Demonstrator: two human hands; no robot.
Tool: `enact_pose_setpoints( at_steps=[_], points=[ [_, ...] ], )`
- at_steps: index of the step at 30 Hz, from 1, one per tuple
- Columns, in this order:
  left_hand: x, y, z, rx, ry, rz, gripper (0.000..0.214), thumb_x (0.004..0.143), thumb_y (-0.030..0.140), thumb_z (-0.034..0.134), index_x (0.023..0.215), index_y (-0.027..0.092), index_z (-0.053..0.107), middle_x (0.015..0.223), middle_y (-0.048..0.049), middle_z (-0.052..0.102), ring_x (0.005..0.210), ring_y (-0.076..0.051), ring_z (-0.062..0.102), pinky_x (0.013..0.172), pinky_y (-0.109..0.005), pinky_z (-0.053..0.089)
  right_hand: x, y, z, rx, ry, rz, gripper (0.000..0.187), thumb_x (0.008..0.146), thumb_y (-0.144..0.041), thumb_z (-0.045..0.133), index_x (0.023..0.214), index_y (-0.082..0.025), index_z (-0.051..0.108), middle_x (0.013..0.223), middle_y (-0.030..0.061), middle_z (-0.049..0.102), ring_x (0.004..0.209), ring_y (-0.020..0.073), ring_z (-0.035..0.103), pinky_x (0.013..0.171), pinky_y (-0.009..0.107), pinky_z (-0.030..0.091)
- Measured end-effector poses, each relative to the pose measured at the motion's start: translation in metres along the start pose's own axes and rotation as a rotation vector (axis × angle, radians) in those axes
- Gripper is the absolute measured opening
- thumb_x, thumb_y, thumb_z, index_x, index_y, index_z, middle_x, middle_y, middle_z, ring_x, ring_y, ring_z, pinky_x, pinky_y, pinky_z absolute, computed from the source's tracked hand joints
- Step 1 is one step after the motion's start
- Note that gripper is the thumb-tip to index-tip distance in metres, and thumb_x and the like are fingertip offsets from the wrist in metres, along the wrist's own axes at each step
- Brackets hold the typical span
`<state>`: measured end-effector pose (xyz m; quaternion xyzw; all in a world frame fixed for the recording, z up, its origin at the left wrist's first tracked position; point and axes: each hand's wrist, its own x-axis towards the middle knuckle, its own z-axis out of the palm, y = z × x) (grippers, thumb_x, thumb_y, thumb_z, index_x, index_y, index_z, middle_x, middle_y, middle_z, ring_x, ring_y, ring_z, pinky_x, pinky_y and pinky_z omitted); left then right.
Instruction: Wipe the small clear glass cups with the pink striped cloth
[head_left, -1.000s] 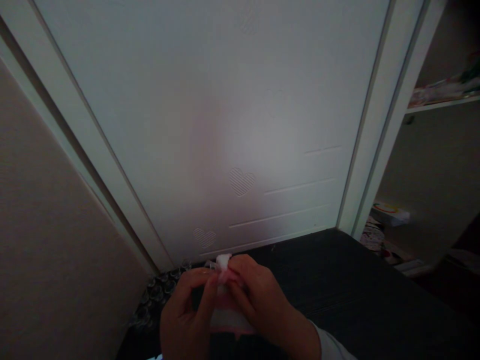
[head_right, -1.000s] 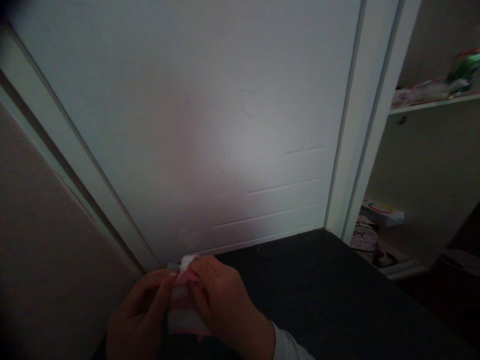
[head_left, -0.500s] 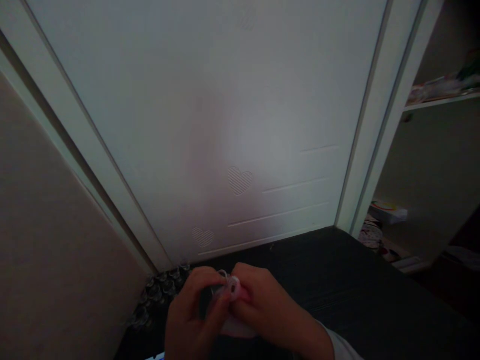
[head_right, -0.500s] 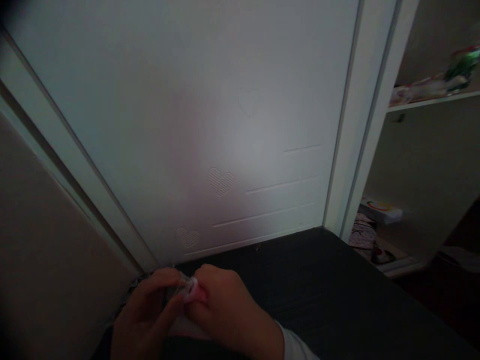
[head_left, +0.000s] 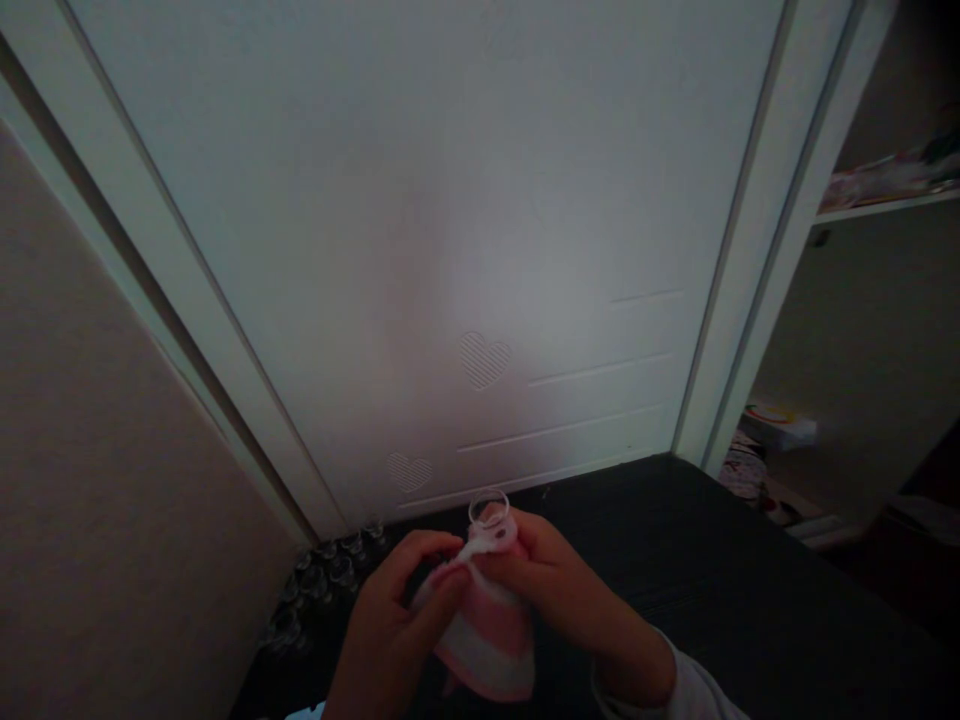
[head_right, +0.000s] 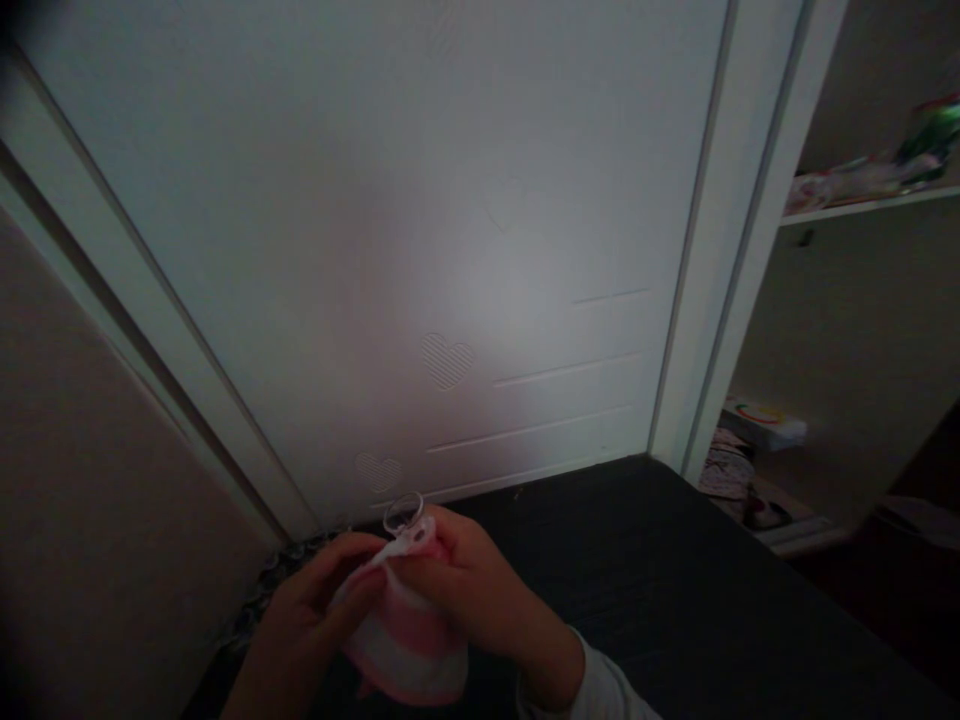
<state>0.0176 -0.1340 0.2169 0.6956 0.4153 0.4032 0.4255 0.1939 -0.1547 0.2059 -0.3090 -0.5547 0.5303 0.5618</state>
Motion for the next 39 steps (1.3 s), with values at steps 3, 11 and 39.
enact_pose_setpoints(
  at_steps=[3, 11, 39],
  points=[
    [-0.001, -0.001, -0.001, -0.017, -0.047, -0.047, 0.027, 0.082, 0.046, 0.069, 0.080, 0.020, 0.075, 0.071, -0.0015, 0.071, 0.065, -0.019, 0.063, 0.057, -0.024, 0.047, -0.003, 0.001, -0.001, 0.027, -0.046, -0.030, 0.012, 0.081, -0.027, 0.066, 0.081, -0.019, 0.056, 0.076, -0.0041, 0.047, 0.068, 0.0127, 0.039, 0.065, 0.024, 0.035],
    [-0.003, 0.005, 0.008, 0.097, 0.267, 0.120, 0.022, 0.082, 0.040, 0.065, 0.070, 0.022, 0.072, 0.066, 0.0005, 0.066, 0.060, -0.018, 0.060, 0.055, -0.025, 0.046, -0.003, 0.006, 0.001, 0.045, -0.165, -0.098, 0.029, 0.087, -0.048, 0.062, 0.085, -0.020, 0.058, 0.084, -0.0014, 0.051, 0.078, 0.0162, 0.045, 0.074, 0.028, 0.038],
    [-0.010, 0.010, 0.039, -0.283, 0.292, 0.011, 0.033, 0.075, 0.040, 0.078, 0.103, 0.022, 0.081, 0.112, -0.0077, 0.080, 0.109, -0.031, 0.072, 0.098, -0.040, 0.055, -0.010, 0.000, 0.020, -0.646, 0.083, -0.441, 0.022, 0.096, -0.013, 0.045, 0.106, -0.019, 0.064, 0.111, 0.0132, 0.064, 0.105, 0.0232, 0.060, 0.096, 0.038, 0.048]
  ],
)
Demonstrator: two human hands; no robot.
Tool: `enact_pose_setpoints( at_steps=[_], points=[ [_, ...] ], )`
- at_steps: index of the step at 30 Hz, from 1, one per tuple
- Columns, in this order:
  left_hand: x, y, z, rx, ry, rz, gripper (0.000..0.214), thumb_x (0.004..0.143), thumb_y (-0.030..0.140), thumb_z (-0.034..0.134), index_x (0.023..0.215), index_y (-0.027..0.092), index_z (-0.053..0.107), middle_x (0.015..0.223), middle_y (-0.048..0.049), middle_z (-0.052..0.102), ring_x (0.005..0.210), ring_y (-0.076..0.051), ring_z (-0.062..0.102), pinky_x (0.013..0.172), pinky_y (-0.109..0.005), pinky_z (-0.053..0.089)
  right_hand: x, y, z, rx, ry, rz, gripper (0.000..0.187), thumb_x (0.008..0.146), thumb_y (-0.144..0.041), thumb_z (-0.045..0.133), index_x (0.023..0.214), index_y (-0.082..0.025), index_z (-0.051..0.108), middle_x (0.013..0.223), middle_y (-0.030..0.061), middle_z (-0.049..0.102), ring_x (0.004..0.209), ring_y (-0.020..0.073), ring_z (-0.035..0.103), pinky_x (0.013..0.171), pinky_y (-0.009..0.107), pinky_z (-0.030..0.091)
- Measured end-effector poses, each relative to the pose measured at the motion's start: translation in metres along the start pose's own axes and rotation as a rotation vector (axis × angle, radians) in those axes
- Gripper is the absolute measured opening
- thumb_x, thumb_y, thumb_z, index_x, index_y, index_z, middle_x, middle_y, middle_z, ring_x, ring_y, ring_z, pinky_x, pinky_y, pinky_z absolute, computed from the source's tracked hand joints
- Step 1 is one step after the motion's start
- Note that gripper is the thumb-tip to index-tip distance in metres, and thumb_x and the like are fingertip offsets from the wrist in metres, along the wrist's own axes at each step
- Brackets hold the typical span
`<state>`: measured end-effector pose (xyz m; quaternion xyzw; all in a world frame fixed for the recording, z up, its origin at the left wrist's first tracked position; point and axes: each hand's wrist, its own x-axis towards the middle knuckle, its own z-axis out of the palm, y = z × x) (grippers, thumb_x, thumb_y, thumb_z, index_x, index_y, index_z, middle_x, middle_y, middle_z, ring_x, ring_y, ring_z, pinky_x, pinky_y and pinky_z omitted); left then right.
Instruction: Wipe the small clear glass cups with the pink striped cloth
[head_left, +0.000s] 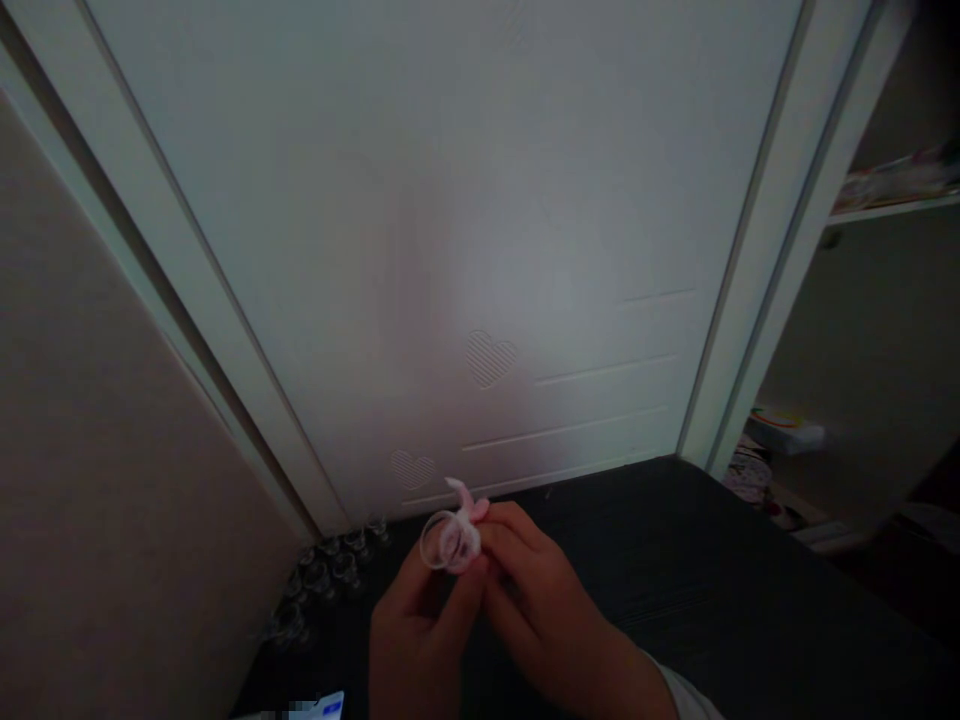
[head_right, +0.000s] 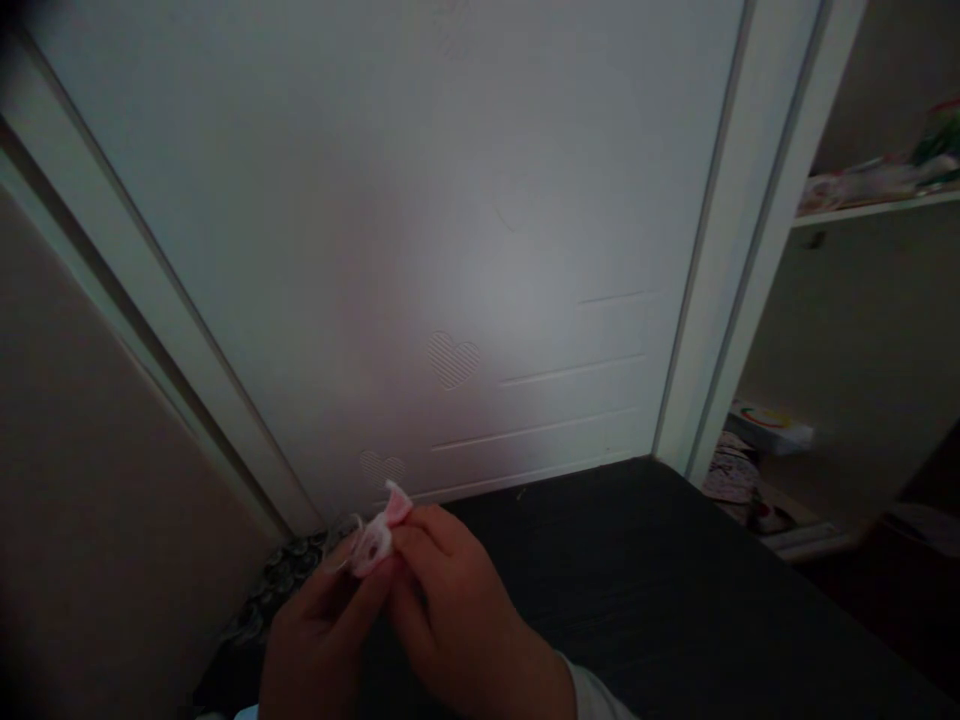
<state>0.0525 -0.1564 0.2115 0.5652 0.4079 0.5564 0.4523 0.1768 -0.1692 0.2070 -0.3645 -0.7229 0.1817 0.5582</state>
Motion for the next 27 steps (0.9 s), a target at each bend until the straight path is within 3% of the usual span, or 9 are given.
enact_pose_setpoints(
  at_steps=[4, 9, 11, 15, 19, 23, 27],
  points=[
    [-0.001, 0.001, -0.002, -0.148, -0.002, -0.038, 0.032, 0.070, 0.038, 0.085, 0.097, 0.022, 0.083, 0.107, -0.0073, 0.082, 0.104, -0.029, 0.074, 0.093, -0.036, 0.058, 0.002, -0.005, -0.007, 0.167, -0.076, 0.037, 0.020, 0.097, -0.015, 0.052, 0.107, -0.021, 0.068, 0.112, 0.0095, 0.065, 0.103, 0.0188, 0.061, 0.094, 0.032, 0.050],
    [0.007, -0.006, -0.011, -0.305, -0.026, -0.058, 0.033, 0.067, 0.041, 0.090, 0.092, 0.021, 0.083, 0.095, -0.0071, 0.081, 0.091, -0.025, 0.074, 0.080, -0.031, 0.061, 0.003, -0.004, -0.012, 0.305, -0.154, 0.063, 0.019, 0.098, -0.022, 0.058, 0.112, -0.025, 0.071, 0.121, 0.0074, 0.066, 0.113, 0.0183, 0.061, 0.100, 0.031, 0.046],
    [0.012, -0.005, -0.015, -0.388, 0.013, -0.092, 0.034, 0.062, 0.043, 0.093, 0.084, 0.021, 0.081, 0.086, -0.0044, 0.080, 0.081, -0.021, 0.073, 0.076, -0.029, 0.061, 0.002, 0.000, -0.011, 0.335, -0.109, 0.050, 0.019, 0.098, -0.027, 0.059, 0.113, -0.026, 0.071, 0.118, 0.0062, 0.068, 0.112, 0.0189, 0.062, 0.100, 0.032, 0.046],
    [0.018, 0.003, -0.023, -0.455, 0.028, -0.150, 0.037, 0.059, 0.050, 0.093, 0.070, 0.020, 0.074, 0.067, 0.0014, 0.073, 0.061, -0.015, 0.065, 0.063, -0.024, 0.058, -0.002, 0.012, -0.010, 0.310, 0.104, 0.111, 0.013, 0.098, -0.029, 0.060, 0.105, -0.026, 0.070, 0.099, 0.0023, 0.067, 0.094, 0.0173, 0.062, 0.085, 0.029, 0.048],
    [0.017, 0.002, -0.029, -0.351, -0.024, -0.143, 0.038, 0.069, 0.054, 0.085, 0.068, 0.020, 0.070, 0.059, 0.0036, 0.064, 0.053, -0.012, 0.056, 0.052, -0.022, 0.051, -0.005, 0.016, -0.012, 0.339, 0.164, 0.131, 0.013, 0.096, -0.026, 0.062, 0.107, -0.029, 0.070, 0.101, 0.0004, 0.065, 0.095, 0.0160, 0.059, 0.085, 0.026, 0.046],
    [0.015, -0.003, -0.026, -0.168, -0.030, -0.087, 0.030, 0.071, 0.045, 0.085, 0.073, 0.019, 0.071, 0.067, 0.0007, 0.070, 0.063, -0.016, 0.062, 0.059, -0.023, 0.050, -0.004, 0.013, -0.013, 0.407, 0.152, 0.131, 0.016, 0.095, -0.037, 0.065, 0.109, -0.031, 0.072, 0.099, -0.0001, 0.064, 0.093, 0.0160, 0.058, 0.085, 0.027, 0.045],
    [0.013, -0.002, -0.019, 0.112, -0.077, 0.041, 0.016, 0.074, 0.036, 0.077, 0.075, 0.021, 0.072, 0.067, 0.0008, 0.070, 0.064, -0.018, 0.062, 0.059, -0.025, 0.048, -0.003, 0.012, -0.015, 0.488, 0.138, 0.235, 0.037, 0.087, -0.055, 0.070, 0.112, -0.029, 0.073, 0.092, 0.0011, 0.061, 0.085, 0.0179, 0.058, 0.079, 0.030, 0.047]
  ],
)
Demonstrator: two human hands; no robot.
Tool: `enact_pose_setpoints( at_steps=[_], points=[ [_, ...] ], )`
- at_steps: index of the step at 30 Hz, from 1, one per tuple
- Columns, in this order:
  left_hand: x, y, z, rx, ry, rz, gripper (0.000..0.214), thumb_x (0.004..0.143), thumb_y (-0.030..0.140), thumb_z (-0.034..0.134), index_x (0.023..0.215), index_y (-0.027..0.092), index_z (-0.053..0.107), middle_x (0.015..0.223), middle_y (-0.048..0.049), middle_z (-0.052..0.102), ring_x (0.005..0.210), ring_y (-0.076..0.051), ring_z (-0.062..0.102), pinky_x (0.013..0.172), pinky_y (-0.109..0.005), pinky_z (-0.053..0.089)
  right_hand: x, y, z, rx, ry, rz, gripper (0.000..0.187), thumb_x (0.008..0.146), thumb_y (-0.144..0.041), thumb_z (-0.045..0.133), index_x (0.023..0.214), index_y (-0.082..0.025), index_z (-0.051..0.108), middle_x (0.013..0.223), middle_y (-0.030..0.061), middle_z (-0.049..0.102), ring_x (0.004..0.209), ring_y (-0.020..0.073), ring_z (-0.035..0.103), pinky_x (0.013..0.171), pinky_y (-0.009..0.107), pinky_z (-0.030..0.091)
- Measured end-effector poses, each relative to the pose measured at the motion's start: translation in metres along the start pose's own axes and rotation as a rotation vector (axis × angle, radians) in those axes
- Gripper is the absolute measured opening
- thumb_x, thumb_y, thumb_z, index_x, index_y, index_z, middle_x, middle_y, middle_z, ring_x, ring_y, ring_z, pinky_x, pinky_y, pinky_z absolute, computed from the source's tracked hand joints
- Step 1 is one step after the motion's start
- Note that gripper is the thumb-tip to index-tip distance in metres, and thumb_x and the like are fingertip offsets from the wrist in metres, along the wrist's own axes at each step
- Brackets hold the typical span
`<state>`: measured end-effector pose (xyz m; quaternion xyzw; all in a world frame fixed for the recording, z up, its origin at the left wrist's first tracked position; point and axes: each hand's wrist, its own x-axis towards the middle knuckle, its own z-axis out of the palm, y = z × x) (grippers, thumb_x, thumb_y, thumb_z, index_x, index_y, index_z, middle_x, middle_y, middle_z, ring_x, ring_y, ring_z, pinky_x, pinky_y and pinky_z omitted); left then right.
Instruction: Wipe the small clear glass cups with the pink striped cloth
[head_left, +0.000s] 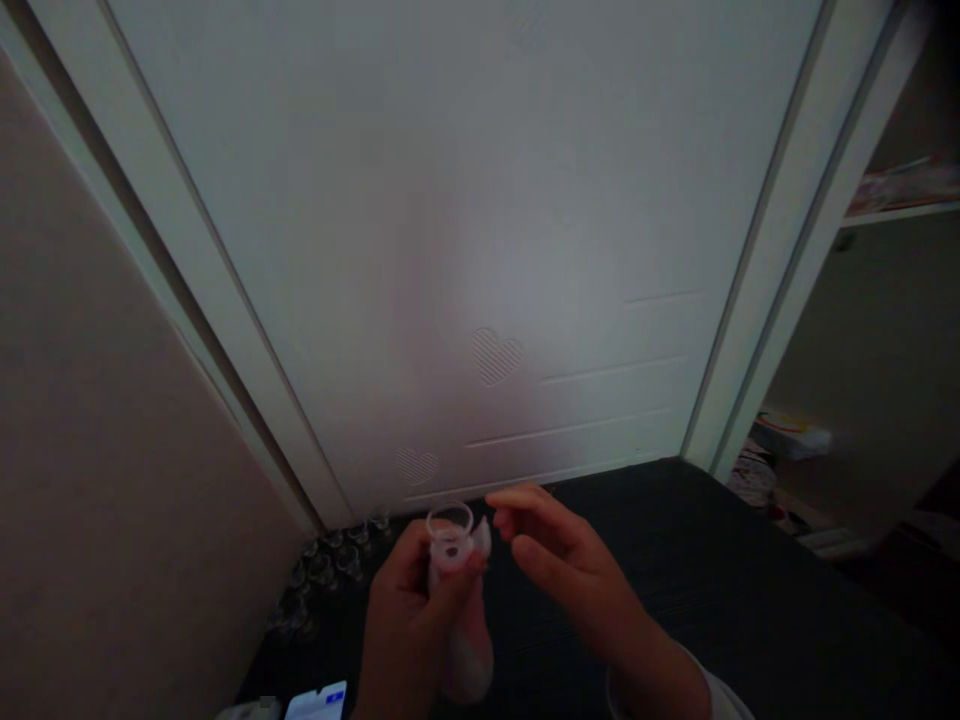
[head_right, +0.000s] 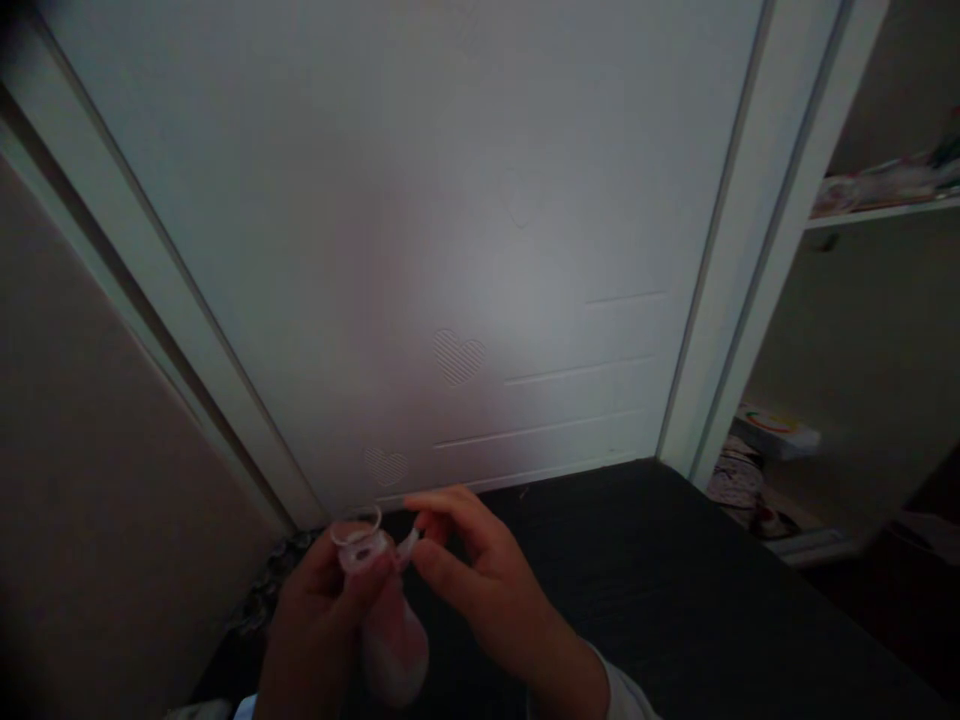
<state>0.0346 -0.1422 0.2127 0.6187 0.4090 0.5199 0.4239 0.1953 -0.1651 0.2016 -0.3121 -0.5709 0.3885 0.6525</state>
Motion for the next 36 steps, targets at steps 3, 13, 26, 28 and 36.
enact_pose_setpoints(
  at_steps=[3, 13, 26, 28, 36],
  points=[
    [0.000, 0.000, 0.005, 0.208, -0.087, 0.110, 0.011, 0.078, 0.030, 0.069, 0.082, 0.023, 0.076, 0.073, -0.0010, 0.074, 0.066, -0.020, 0.064, 0.061, -0.027, 0.048, 0.000, -0.001, -0.004, -0.039, -0.017, 0.089, 0.053, 0.079, -0.060, 0.074, 0.119, -0.026, 0.071, 0.083, -0.0005, 0.057, 0.076, 0.0175, 0.054, 0.073, 0.031, 0.046],
    [0.001, -0.003, 0.019, 0.360, -0.184, 0.223, 0.020, 0.090, 0.030, 0.058, 0.078, 0.024, 0.072, 0.074, -0.0016, 0.069, 0.067, -0.020, 0.063, 0.062, -0.027, 0.047, 0.008, -0.006, -0.011, -0.216, -0.022, 0.214, 0.033, 0.079, -0.037, 0.073, 0.108, -0.020, 0.071, 0.066, -0.0058, 0.049, 0.062, 0.0140, 0.046, 0.060, 0.028, 0.036],
    [-0.003, 0.003, 0.020, 0.098, -0.325, 0.016, 0.020, 0.084, 0.038, 0.064, 0.086, 0.022, 0.076, 0.077, -0.0011, 0.067, 0.066, -0.019, 0.060, 0.055, -0.025, 0.046, 0.002, -0.004, -0.018, 0.005, 0.008, 0.158, 0.028, 0.079, -0.040, 0.078, 0.100, -0.022, 0.072, 0.063, -0.0072, 0.045, 0.058, 0.0119, 0.040, 0.056, 0.025, 0.033],
    [-0.005, 0.005, 0.019, 0.082, -0.302, -0.006, 0.020, 0.078, 0.036, 0.068, 0.091, 0.024, 0.078, 0.077, -0.0005, 0.070, 0.066, -0.019, 0.062, 0.058, -0.027, 0.047, 0.002, -0.004, -0.019, 0.049, 0.023, 0.135, 0.033, 0.078, -0.046, 0.079, 0.101, -0.023, 0.073, 0.063, -0.0070, 0.045, 0.058, 0.0117, 0.041, 0.056, 0.025, 0.033],
    [-0.006, 0.005, 0.013, 0.162, -0.039, 0.062, 0.042, 0.067, 0.042, 0.081, 0.105, 0.025, 0.077, 0.099, -0.0064, 0.078, 0.091, -0.029, 0.070, 0.078, -0.036, 0.051, -0.007, -0.010, -0.014, -0.116, 0.007, -0.122, 0.027, 0.082, -0.039, 0.080, 0.106, -0.029, 0.076, 0.068, -0.0054, 0.051, 0.062, 0.0121, 0.047, 0.059, 0.025, 0.038]
  ],
)
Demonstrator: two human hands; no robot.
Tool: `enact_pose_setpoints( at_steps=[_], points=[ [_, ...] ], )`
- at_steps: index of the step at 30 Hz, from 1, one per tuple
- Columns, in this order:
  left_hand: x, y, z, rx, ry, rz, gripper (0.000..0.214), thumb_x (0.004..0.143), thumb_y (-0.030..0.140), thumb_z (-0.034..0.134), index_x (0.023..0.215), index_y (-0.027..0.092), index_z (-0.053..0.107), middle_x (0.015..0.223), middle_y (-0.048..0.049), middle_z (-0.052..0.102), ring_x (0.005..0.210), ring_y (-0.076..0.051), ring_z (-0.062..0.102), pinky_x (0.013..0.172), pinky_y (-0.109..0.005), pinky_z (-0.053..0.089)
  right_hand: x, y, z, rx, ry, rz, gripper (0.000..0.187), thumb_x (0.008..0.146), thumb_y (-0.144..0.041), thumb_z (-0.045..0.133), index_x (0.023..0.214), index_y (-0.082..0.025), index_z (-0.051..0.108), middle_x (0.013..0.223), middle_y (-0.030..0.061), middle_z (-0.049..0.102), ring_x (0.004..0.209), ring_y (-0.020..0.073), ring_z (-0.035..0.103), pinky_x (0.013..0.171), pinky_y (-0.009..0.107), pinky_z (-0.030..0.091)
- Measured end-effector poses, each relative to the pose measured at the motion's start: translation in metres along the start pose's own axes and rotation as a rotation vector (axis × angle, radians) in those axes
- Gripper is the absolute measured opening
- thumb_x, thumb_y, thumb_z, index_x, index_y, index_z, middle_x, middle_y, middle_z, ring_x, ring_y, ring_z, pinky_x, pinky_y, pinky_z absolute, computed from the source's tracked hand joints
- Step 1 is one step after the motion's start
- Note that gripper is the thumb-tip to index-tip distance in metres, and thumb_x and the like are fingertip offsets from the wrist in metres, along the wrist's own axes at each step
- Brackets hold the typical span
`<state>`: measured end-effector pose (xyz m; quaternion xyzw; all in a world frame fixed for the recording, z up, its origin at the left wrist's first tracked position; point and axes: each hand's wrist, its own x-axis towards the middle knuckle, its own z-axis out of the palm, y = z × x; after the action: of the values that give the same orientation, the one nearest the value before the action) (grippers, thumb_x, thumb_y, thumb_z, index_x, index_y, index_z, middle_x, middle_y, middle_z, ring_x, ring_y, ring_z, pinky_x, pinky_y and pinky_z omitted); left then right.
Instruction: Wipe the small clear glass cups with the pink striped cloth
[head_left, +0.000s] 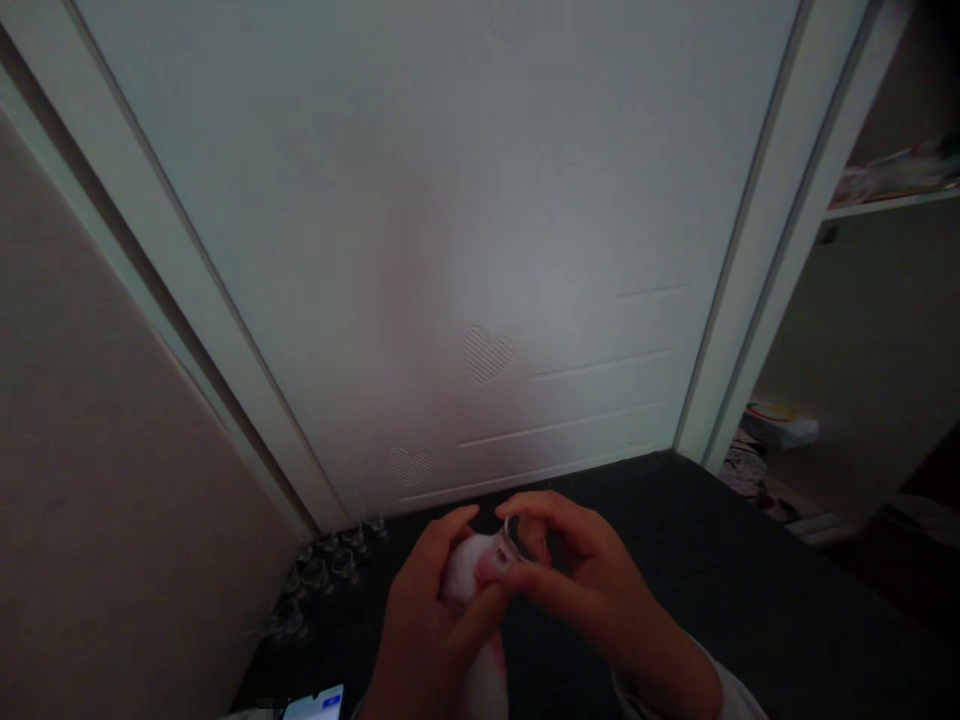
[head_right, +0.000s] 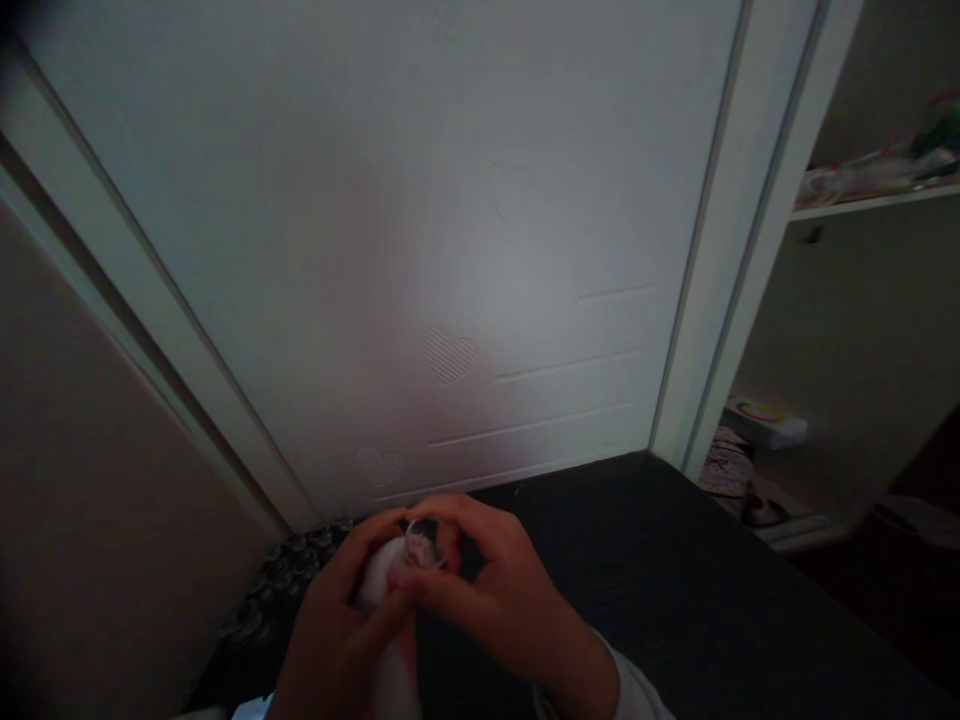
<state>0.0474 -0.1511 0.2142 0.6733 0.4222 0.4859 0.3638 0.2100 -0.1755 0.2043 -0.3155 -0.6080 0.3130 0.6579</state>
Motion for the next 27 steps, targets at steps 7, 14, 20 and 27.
enact_pose_setpoints(
  at_steps=[7, 14, 20, 27],
  points=[
    [-0.002, -0.005, -0.021, -0.135, -0.179, 0.092, 0.041, 0.062, 0.051, 0.088, 0.097, 0.031, 0.079, 0.087, -0.0010, 0.074, 0.072, -0.021, 0.064, 0.064, -0.025, 0.048, -0.002, -0.007, 0.007, 0.207, 0.085, 0.030, 0.023, 0.078, -0.040, 0.084, 0.099, -0.033, 0.077, 0.062, -0.0074, 0.045, 0.055, 0.0097, 0.040, 0.052, 0.020, 0.036],
    [-0.004, 0.002, -0.023, -0.157, -0.227, 0.013, 0.047, 0.055, 0.063, 0.088, 0.083, 0.027, 0.077, 0.072, 0.0012, 0.066, 0.064, -0.018, 0.054, 0.058, -0.025, 0.039, 0.002, -0.001, 0.017, 0.504, 0.141, 0.164, 0.030, 0.068, -0.046, 0.090, 0.087, -0.027, 0.076, 0.055, -0.0085, 0.043, 0.051, 0.0076, 0.036, 0.049, 0.017, 0.036],
    [-0.007, 0.008, -0.020, -0.110, -0.303, 0.029, 0.034, 0.071, 0.054, 0.076, 0.091, 0.026, 0.075, 0.075, 0.0008, 0.066, 0.064, -0.019, 0.054, 0.058, -0.027, 0.040, 0.005, 0.007, 0.018, 0.582, 0.133, 0.291, 0.032, 0.068, -0.045, 0.090, 0.085, -0.024, 0.073, 0.054, -0.0087, 0.048, 0.047, 0.0059, 0.039, 0.047, 0.015, 0.036],
    [0.000, 0.004, -0.009, 0.005, -0.335, -0.028, 0.017, 0.085, 0.034, 0.059, 0.082, 0.022, 0.070, 0.072, 0.0002, 0.063, 0.070, -0.020, 0.056, 0.062, -0.027, 0.040, 0.007, 0.002, 0.018, 0.423, 0.041, 0.383, 0.037, 0.068, -0.047, 0.090, 0.094, -0.024, 0.077, 0.057, -0.0078, 0.052, 0.052, 0.0060, 0.046, 0.053, 0.016, 0.040]
  ],
)
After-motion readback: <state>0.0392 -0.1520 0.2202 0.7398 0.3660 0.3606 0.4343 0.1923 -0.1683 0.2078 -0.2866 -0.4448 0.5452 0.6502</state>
